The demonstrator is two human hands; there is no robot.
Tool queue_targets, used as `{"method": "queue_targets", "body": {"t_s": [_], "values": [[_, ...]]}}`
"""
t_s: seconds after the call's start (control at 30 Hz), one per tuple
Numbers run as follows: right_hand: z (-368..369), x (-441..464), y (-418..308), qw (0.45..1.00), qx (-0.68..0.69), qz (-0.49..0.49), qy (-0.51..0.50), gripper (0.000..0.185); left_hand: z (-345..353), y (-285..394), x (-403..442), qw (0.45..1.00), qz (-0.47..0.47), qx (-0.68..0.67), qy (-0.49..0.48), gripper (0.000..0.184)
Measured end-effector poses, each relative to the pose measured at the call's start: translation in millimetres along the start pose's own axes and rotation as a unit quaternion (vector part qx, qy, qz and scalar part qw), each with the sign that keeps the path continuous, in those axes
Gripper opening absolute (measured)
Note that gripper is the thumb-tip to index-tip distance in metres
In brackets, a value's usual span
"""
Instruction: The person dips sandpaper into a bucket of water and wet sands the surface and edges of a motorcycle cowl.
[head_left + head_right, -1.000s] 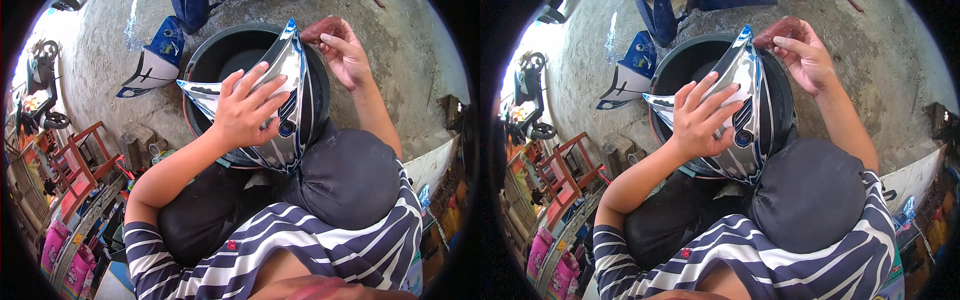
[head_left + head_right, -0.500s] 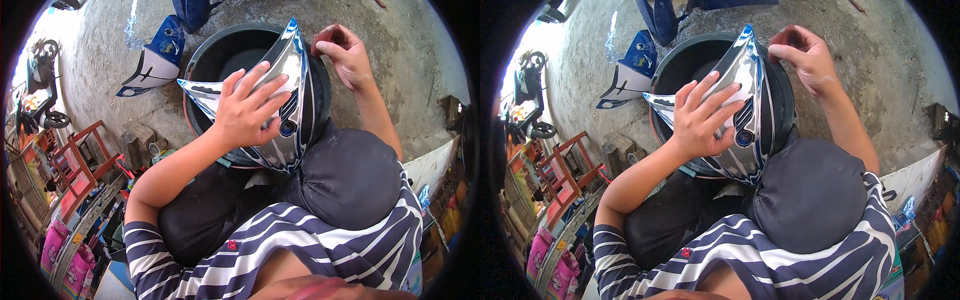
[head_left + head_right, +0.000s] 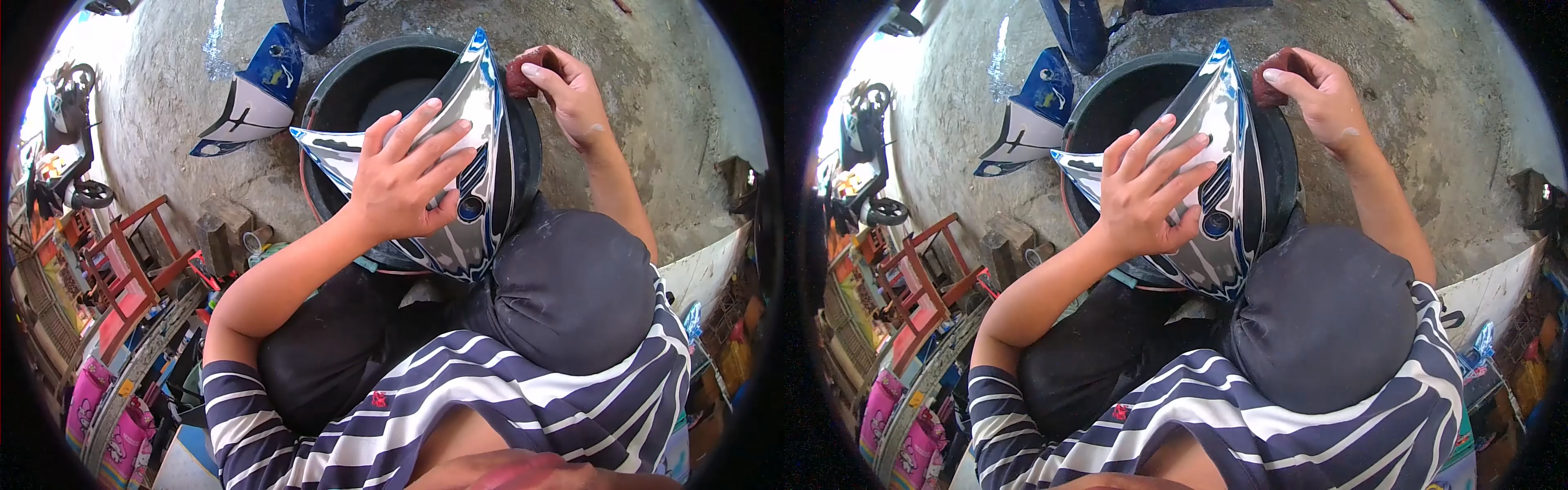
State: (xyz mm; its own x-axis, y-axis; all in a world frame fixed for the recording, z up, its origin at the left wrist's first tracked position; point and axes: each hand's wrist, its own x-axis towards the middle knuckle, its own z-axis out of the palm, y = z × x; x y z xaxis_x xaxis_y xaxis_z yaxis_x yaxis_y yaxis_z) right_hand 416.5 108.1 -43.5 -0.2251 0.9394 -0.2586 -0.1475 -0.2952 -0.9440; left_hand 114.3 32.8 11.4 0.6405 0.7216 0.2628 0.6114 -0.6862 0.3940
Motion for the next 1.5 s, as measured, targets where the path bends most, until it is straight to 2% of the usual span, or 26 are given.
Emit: {"method": "queue_targets", "body": {"t_s": [0.03, 0.13, 0.23, 0.33, 0.47, 0.57, 0.77, 0.87, 0.97, 1.0, 1.1, 1.13, 1.17, 1.23, 1.27, 1.37, 1.4, 1.5], "values": [[-1.3, 1.3, 0.3, 1.0, 0.021, 0.0, -0.012, 0.018, 0.4, -0.2, 0.0, 1.0, 0.0, 0.0, 0.0, 0.043], [1.4, 4.6, -6.4, 0.999, -0.034, -0.013, -0.026, 0.019, 0.3, 0.2, -0.5, 1.0, -0.001, -0.001, 0.0, 0.043], [11.9, 6.9, -7.5, 0.993, -0.093, -0.073, 0.032, 0.018, 0.0, 0.3, -0.1, 1.0, 0.0, 0.001, 0.0, 0.043], [28.3, 11.7, 4.3, 0.931, -0.285, -0.199, 0.112, 0.016, 0.0, 0.6, -0.1, 1.0, -0.001, 0.0, 0.0, 0.042], [46.5, 12.7, 2.4, 0.866, -0.377, -0.323, 0.058, 0.017, -0.3, 0.6, -0.2, 1.0, 0.0, 0.0, -0.001, 0.042], [46.2, 12.9, 6.1, 0.858, -0.364, -0.353, 0.086, 0.016, -0.2, 0.4, 0.2, 1.0, 0.001, 0.002, -0.001, 0.042], [41.6, 8.3, 1.1, 0.895, -0.321, -0.303, 0.063, 0.014, 0.1, 1.0, -0.2, 1.0, -0.002, -0.002, -0.001, 0.042], [33.0, 3.3, -3.7, 0.964, -0.214, -0.137, 0.082, 0.012, -0.5, 0.7, -0.3, 1.0, -0.002, 0.0, -0.003, 0.043], [3.1, 4.3, -8.3, 0.991, -0.054, -0.106, 0.069, 0.013, -0.5, 1.1, -0.3, 1.0, -0.003, -0.004, 0.0, 0.043], [-2.2, 5.1, -5.6, 0.986, -0.045, -0.141, 0.074, 0.013, -0.6, 0.6, 0.0, 1.0, -0.003, -0.003, 0.0, 0.043], [0.8, -2.9, -7.4, 0.984, -0.121, -0.078, 0.101, 0.012, 0.0, 0.6, 0.1, 1.0, -0.002, -0.004, 0.001, 0.043], [13.3, -2.4, -1.0, 0.977, -0.129, -0.119, 0.119, 0.012, 0.4, 0.5, 0.1, 1.0, -0.002, -0.003, 0.001, 0.043], [17.9, 1.6, 1.6, 0.946, -0.23, -0.2, 0.111, 0.014, 0.2, 0.2, -0.4, 1.0, -0.003, -0.002, 0.001, 0.043], [24.8, 11.1, 6.6, 0.834, -0.417, -0.349, 0.091, 0.019, 0.0, 0.2, -0.5, 1.0, -0.003, 0.0, 0.0, 0.042], [33.7, 12.7, 11.1, 0.849, -0.386, -0.348, 0.096, 0.022, 0.0, 0.3, -0.1, 1.0, -0.002, 0.001, 0.0, 0.042], [42.5, 8.5, 4.4, 0.848, -0.392, -0.345, 0.091, 0.018, 0.8, 0.3, -0.8, 1.0, -0.002, 0.0, 0.001, 0.042], [43.9, 3.9, 1.5, 0.88, -0.364, -0.295, 0.08, 0.018, 0.6, 0.3, -0.9, 1.0, -0.002, 0.0, 0.001, 0.042], [41.9, 2.3, 7.7, 0.878, -0.347, -0.325, 0.061, 0.02, 1.2, 0.1, 0.6, 1.0, 0.0, 0.002, 0.003, 0.042]]}}
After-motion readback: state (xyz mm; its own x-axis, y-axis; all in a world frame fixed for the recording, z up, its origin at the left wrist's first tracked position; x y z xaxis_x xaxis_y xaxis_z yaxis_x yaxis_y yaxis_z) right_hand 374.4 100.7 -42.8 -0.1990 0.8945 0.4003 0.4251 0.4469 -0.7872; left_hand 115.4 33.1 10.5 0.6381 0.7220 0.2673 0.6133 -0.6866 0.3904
